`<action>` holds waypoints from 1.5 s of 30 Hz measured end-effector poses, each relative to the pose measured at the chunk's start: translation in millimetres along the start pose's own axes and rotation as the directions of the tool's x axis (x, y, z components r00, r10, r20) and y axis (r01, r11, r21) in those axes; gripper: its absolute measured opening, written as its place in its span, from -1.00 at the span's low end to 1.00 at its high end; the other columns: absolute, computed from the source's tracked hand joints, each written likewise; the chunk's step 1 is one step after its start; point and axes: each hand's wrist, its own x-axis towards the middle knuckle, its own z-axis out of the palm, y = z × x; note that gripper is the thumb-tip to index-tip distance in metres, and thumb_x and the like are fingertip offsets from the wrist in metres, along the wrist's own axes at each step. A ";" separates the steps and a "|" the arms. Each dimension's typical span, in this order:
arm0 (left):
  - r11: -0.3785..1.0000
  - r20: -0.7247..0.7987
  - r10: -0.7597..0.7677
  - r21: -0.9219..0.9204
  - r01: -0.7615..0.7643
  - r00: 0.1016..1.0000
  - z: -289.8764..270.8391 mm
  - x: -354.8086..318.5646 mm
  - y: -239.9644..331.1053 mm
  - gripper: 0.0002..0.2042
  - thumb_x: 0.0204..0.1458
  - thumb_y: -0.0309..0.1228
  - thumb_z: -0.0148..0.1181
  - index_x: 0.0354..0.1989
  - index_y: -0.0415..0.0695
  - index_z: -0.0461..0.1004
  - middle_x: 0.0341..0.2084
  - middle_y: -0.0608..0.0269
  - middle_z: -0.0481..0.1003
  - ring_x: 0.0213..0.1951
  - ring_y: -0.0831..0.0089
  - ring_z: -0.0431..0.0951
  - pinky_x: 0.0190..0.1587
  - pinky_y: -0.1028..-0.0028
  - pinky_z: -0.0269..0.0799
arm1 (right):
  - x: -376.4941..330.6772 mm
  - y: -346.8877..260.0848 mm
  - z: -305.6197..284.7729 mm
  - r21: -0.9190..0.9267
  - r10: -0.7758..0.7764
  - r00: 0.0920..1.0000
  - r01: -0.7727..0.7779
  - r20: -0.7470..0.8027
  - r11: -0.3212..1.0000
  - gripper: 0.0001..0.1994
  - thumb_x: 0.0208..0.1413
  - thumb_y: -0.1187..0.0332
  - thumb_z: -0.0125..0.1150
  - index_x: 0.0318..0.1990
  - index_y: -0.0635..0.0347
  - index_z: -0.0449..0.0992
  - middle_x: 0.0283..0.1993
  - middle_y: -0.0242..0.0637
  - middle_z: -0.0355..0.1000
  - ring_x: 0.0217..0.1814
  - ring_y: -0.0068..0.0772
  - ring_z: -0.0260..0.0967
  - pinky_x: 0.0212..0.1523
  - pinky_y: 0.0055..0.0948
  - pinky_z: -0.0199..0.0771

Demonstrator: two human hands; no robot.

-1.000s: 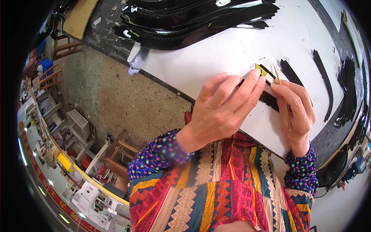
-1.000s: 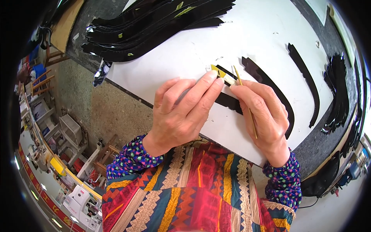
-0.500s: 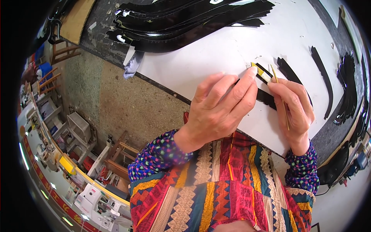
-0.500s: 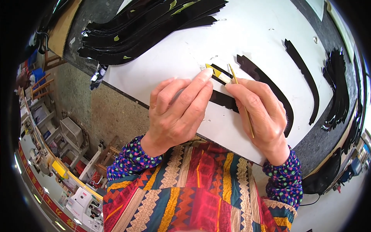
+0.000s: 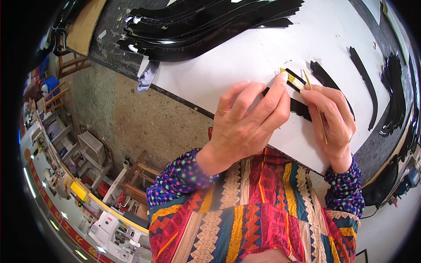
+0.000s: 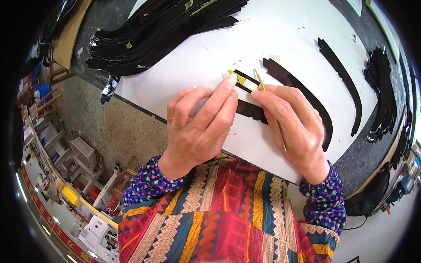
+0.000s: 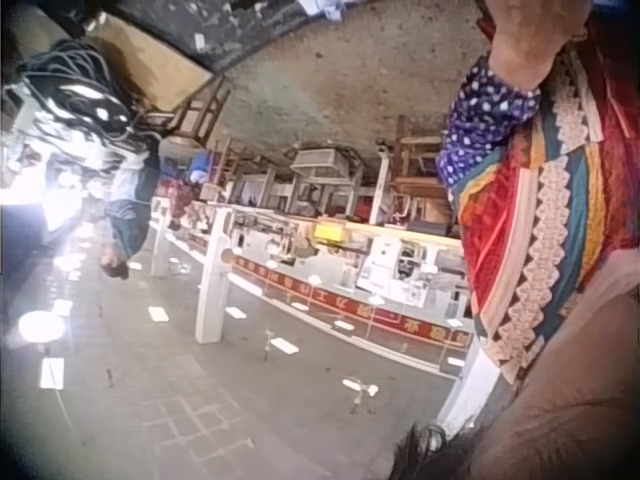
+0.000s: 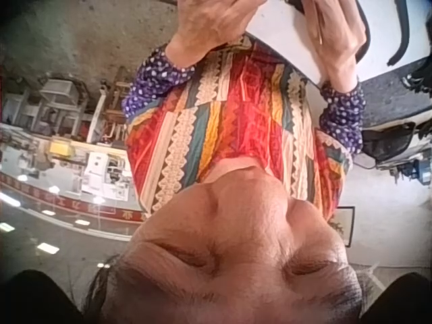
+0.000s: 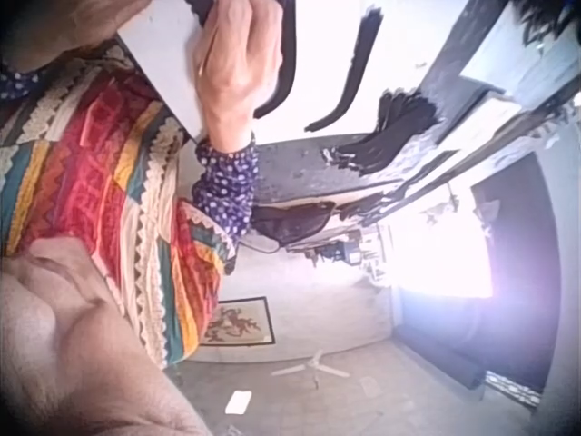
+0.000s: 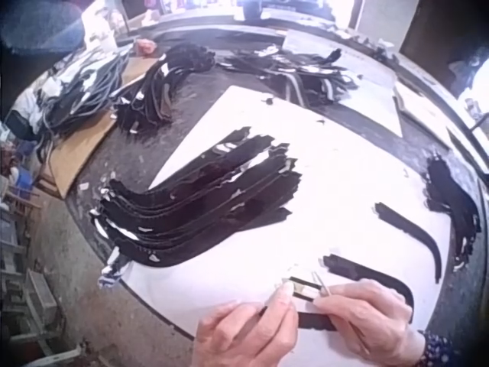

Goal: Applying adhesive to small black shoe components using a wooden applicator stick on a workbench.

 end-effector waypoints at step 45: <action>1.000 0.063 -0.025 -0.008 0.026 0.998 10.3 3.9 4.0 -0.41 -0.15 -0.52 0.23 0.17 0.17 0.54 0.19 0.51 0.38 0.03 0.44 0.33 0.11 0.40 0.18 | 7.4 -4.9 -1.6 0.521 0.379 0.921 -0.366 0.085 0.771 -0.86 0.35 0.45 0.09 -0.11 0.36 0.49 -0.32 -0.24 0.48 -0.43 -0.53 0.39 -0.42 -0.58 0.39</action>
